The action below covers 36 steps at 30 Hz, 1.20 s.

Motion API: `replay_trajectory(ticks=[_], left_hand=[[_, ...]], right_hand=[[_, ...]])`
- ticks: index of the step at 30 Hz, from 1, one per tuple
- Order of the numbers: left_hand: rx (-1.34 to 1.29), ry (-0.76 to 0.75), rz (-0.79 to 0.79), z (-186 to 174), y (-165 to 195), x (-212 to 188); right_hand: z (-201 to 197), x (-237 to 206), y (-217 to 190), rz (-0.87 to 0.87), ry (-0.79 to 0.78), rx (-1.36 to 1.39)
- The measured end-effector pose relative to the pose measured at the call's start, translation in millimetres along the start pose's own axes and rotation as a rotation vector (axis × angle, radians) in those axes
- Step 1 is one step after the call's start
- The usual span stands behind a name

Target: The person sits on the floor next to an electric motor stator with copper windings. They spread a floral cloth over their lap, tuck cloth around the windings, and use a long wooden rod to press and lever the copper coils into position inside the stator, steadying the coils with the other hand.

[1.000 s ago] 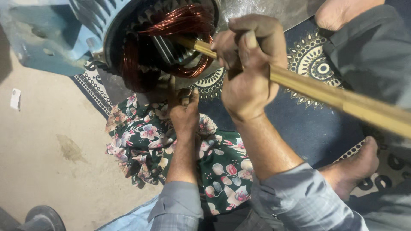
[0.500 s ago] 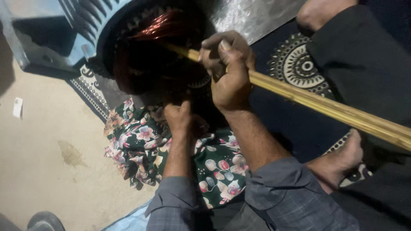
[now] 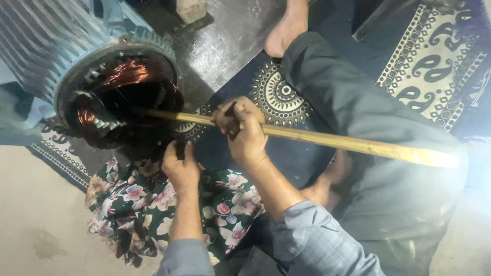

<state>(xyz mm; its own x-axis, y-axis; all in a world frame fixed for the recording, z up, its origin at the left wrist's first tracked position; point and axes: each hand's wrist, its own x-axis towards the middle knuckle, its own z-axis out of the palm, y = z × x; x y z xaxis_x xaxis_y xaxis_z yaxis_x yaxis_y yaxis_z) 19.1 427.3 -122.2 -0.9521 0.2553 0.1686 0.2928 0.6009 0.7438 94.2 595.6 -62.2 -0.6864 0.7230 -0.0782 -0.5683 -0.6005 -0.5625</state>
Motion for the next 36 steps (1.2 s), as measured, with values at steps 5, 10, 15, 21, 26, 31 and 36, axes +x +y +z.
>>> replay_trajectory(ticks=[5, 10, 15, 21, 26, 31, 36], left_hand=[[-0.021, 0.173, 0.153, -6.6, 38.9, -29.7], [-0.366, 0.076, 0.102, -35.6, 80.8, -33.8], [-0.009, 0.047, 0.473, -67.0, 122.5, -18.7], [-0.114, -0.188, 0.42, -66.1, 173.0, -31.3], [-0.557, -0.552, 0.138, -80.8, 185.4, -70.6], [-1.028, -0.804, -0.002, -77.8, 198.3, -109.0], [-1.011, -0.999, -0.044, -59.8, 219.5, -125.2]], right_hand=[[11.4, -38.8, -29.6, 0.014, -0.118, -0.221], [55.5, -47.2, -66.5, -0.11, -0.097, -0.181], [111.0, -57.8, -124.4, -0.258, -0.287, -0.257], [119.3, -52.0, -143.2, -0.271, -0.541, -0.533], [87.8, -30.8, -135.1, -0.38, -0.383, -0.973], [56.2, -61.9, -109.8, -0.677, -0.404, -1.619], [28.7, -76.2, -99.7, -0.751, -0.379, -1.325]])
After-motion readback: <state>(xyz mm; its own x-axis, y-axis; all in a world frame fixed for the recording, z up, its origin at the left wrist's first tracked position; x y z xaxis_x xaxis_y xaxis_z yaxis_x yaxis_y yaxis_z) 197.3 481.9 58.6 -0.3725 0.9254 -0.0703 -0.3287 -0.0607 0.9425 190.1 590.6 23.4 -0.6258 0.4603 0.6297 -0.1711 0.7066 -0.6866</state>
